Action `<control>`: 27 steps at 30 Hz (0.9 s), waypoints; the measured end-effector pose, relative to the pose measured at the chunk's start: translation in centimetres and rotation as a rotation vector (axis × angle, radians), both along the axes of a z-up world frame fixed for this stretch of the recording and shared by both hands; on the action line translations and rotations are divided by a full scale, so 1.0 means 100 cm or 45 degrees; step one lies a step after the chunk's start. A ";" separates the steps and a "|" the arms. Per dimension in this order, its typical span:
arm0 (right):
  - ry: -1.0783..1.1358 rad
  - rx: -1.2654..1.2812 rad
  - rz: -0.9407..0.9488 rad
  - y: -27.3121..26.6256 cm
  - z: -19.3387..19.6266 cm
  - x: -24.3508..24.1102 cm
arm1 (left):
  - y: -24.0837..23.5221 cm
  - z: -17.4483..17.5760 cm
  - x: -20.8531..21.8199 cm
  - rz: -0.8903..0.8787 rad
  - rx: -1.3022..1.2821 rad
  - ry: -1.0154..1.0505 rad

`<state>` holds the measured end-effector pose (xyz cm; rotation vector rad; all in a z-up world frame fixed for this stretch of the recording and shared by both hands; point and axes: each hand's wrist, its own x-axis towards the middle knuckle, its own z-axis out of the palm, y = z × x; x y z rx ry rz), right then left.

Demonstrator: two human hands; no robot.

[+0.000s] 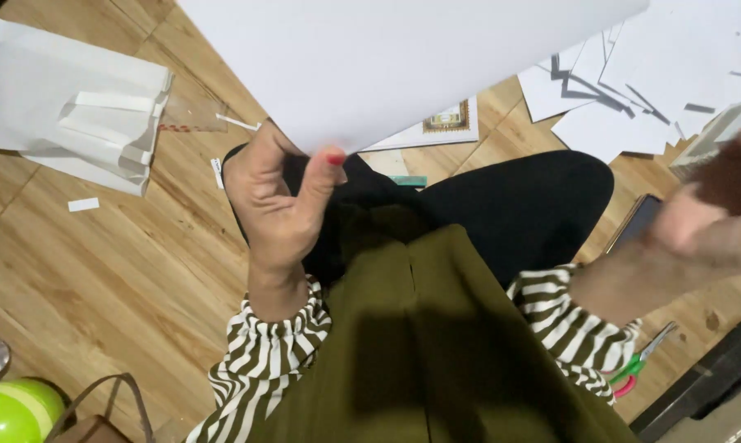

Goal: The person is sitting on the floor and manually folding printed sheets of paper, aligning the edges and creasing them by hand.

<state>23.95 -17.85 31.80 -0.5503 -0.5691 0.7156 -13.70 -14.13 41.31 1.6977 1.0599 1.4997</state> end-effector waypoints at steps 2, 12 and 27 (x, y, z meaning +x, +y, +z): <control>-0.042 0.131 0.229 0.009 0.044 -0.098 | -0.001 0.009 0.008 0.051 0.017 -0.114; -0.257 -0.281 0.413 0.020 0.053 -0.231 | -0.002 -0.003 0.034 -0.042 0.056 -0.150; -0.037 -0.254 0.259 0.026 0.054 -0.163 | 0.003 -0.025 0.030 -0.052 0.277 0.113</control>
